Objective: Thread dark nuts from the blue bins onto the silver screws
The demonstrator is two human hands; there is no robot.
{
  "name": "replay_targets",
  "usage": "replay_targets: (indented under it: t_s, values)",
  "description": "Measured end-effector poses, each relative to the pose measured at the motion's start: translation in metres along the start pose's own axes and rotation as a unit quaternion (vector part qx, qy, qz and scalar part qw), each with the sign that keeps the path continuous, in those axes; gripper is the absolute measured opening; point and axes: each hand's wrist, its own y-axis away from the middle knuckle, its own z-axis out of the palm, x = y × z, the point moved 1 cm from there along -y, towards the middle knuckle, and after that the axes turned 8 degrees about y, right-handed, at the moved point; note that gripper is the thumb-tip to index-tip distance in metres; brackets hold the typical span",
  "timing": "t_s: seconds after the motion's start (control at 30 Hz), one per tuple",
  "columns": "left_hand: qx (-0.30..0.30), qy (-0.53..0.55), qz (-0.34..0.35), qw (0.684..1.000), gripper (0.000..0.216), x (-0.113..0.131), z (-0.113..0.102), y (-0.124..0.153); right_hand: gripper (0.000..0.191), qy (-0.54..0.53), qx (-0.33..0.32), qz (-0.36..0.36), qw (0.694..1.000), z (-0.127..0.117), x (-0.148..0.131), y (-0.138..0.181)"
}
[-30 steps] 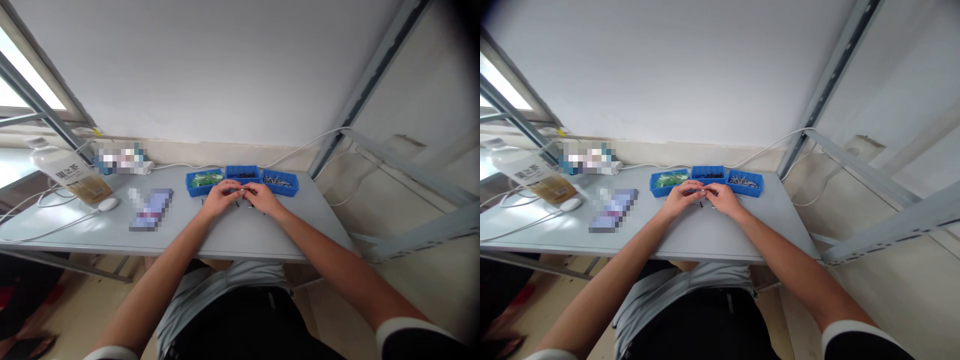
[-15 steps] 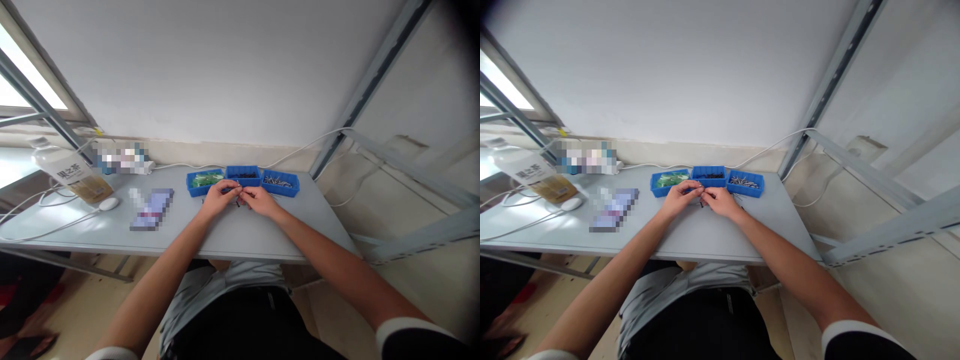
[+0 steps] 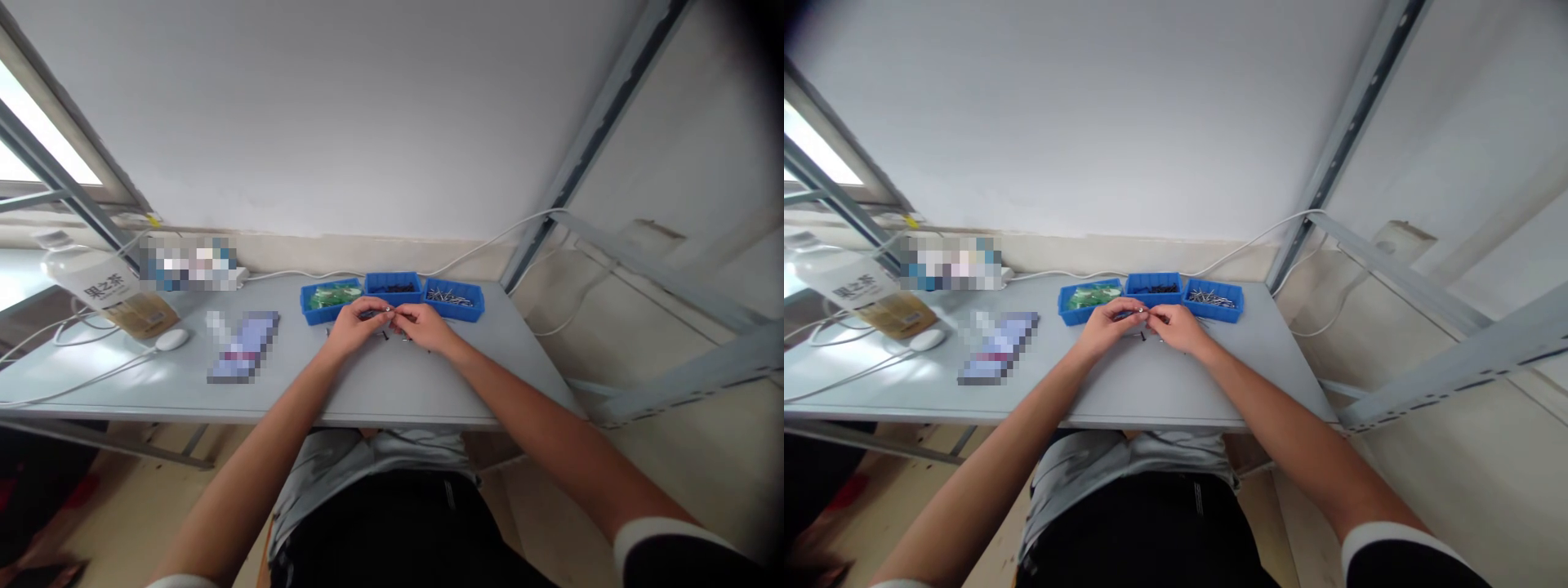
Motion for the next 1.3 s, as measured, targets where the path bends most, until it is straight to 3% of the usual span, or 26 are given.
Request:
replay_targets:
  t_s: [0.3,0.57,0.83,0.9,1.0,1.1,1.2,1.3]
  values:
    - [-0.025,-0.075,0.032,0.996,0.025,-0.002,0.000,0.001,0.029,0.013,0.000,-0.002,1.000,-0.003,0.004,0.002]
    - [-0.035,-0.100,0.063,0.992,0.022,0.003,0.004,0.002,0.025,0.075,-0.012,-0.063,0.995,-0.008,-0.005,0.003]
    - [0.001,-0.025,-0.006,1.000,0.038,0.000,0.004,0.002,0.046,-0.007,-0.051,-0.018,0.999,-0.003,-0.006,0.003]
    - [0.010,-0.032,-0.022,0.999,0.043,0.000,0.003,0.002,0.050,-0.072,-0.016,0.018,0.997,-0.005,-0.005,0.000]
    - [0.026,-0.050,-0.030,0.998,0.044,-0.001,0.002,0.001,0.057,-0.166,0.108,0.063,0.978,-0.012,-0.001,-0.003]
    - [0.034,-0.074,-0.035,0.996,0.042,-0.002,0.000,0.001,0.062,-0.187,0.194,0.107,0.957,-0.019,0.005,-0.003]
    - [0.037,-0.104,-0.021,0.994,0.038,-0.002,-0.001,0.002,0.058,-0.126,0.171,0.135,0.968,-0.026,0.008,0.000]
    - [0.037,-0.162,0.007,0.986,0.033,0.001,0.000,0.004,0.043,0.025,0.140,0.072,0.987,-0.039,0.001,0.004]
